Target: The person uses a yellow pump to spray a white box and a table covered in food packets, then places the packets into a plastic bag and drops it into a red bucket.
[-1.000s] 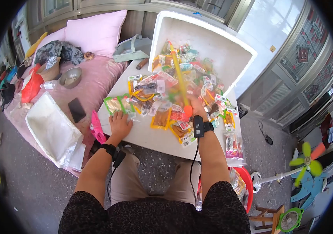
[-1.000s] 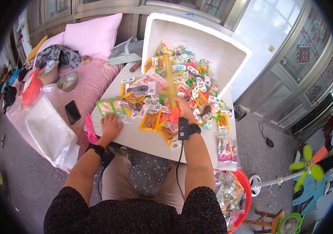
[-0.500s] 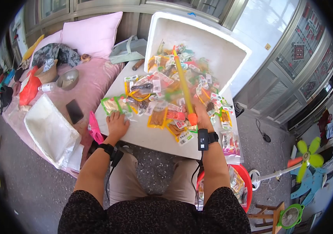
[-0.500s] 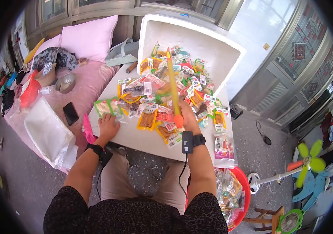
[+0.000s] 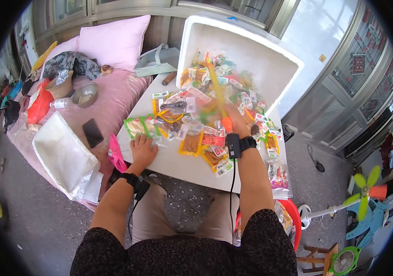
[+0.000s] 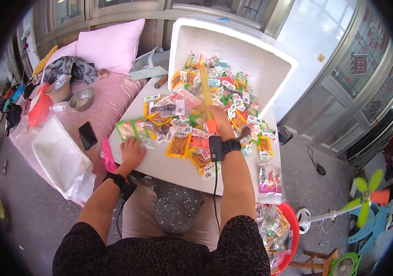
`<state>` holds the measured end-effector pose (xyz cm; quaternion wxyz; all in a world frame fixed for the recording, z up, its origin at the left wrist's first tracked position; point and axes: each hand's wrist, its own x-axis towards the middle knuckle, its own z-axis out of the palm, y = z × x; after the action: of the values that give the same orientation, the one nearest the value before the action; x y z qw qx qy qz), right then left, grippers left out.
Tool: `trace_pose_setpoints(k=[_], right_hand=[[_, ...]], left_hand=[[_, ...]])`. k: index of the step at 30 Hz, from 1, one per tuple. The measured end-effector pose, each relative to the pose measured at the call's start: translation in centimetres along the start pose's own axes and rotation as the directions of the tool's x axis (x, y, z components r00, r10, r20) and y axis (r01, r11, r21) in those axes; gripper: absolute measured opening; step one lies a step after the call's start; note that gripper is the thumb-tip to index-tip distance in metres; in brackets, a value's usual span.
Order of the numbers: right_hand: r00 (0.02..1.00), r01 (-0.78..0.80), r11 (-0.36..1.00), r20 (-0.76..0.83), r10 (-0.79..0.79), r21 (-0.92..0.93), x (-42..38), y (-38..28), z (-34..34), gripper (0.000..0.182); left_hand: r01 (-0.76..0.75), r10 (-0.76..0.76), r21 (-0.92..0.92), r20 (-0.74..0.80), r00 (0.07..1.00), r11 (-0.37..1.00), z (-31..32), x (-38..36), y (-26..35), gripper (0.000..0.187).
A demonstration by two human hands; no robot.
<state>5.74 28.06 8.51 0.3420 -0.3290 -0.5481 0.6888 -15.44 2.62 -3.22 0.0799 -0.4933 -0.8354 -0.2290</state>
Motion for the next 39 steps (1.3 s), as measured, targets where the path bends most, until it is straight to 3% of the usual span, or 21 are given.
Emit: trace_pose_setpoints(k=[2, 6, 9, 13, 19, 25, 32, 34, 39], right_hand=[[0.995, 0.043, 0.995, 0.094, -0.035, -0.088, 1.5, 0.2, -0.2, 0.018], [0.996, 0.086, 0.968, -0.009, -0.091, -0.237, -0.7, -0.5, 1.7, 0.023], [0.999, 0.022, 0.975, 0.048, -0.012, -0.219, -0.6, 1.5, -1.0, 0.027], [0.986, -0.142, 0.965, 0.052, 0.157, -0.22, -6.8, 0.4, -2.8, 0.036], [0.964, -0.267, 0.954, -0.037, 0.264, -0.138, -16.9, -0.1, -4.5, 0.044], [0.959, -0.277, 0.945, -0.11, 0.261, -0.172, -24.4, -0.6, -5.0, 0.043], [0.997, -0.026, 0.989, -0.077, 0.015, -0.148, -12.9, -0.9, -2.2, 0.038], [1.0, 0.0, 0.979, 0.012, 0.003, -0.204, -7.3, -0.4, -2.5, 0.036], [0.997, 0.082, 0.962, 0.015, -0.081, -0.259, -0.4, 0.4, -0.1, 0.031]], left_hand=[[0.012, -0.013, 0.006, 0.015, 1.0, 1.0, -0.1, 0.1, 0.1, 0.037], [-0.024, 0.024, -0.007, -0.019, 1.0, 1.0, 0.1, -0.1, -0.1, 0.037], [-0.011, 0.011, 0.001, 0.001, 1.0, 1.0, -0.1, 0.0, -0.1, 0.037], [0.014, -0.014, 0.008, 0.024, 1.0, 1.0, -0.4, 0.0, 0.3, 0.036], [0.018, -0.018, 0.016, 0.035, 0.999, 1.0, -0.6, -0.1, 0.4, 0.037], [-0.001, 0.001, 0.014, 0.022, 1.0, 1.0, 0.0, 0.0, 0.0, 0.037], [0.016, -0.016, 0.014, 0.034, 0.999, 1.0, -0.1, 0.0, 0.1, 0.037], [0.019, -0.02, 0.004, 0.038, 0.999, 1.0, -0.1, 0.0, 0.2, 0.037], [0.025, -0.025, 0.0, 0.054, 0.998, 1.0, -0.4, 0.1, 0.3, 0.038]])
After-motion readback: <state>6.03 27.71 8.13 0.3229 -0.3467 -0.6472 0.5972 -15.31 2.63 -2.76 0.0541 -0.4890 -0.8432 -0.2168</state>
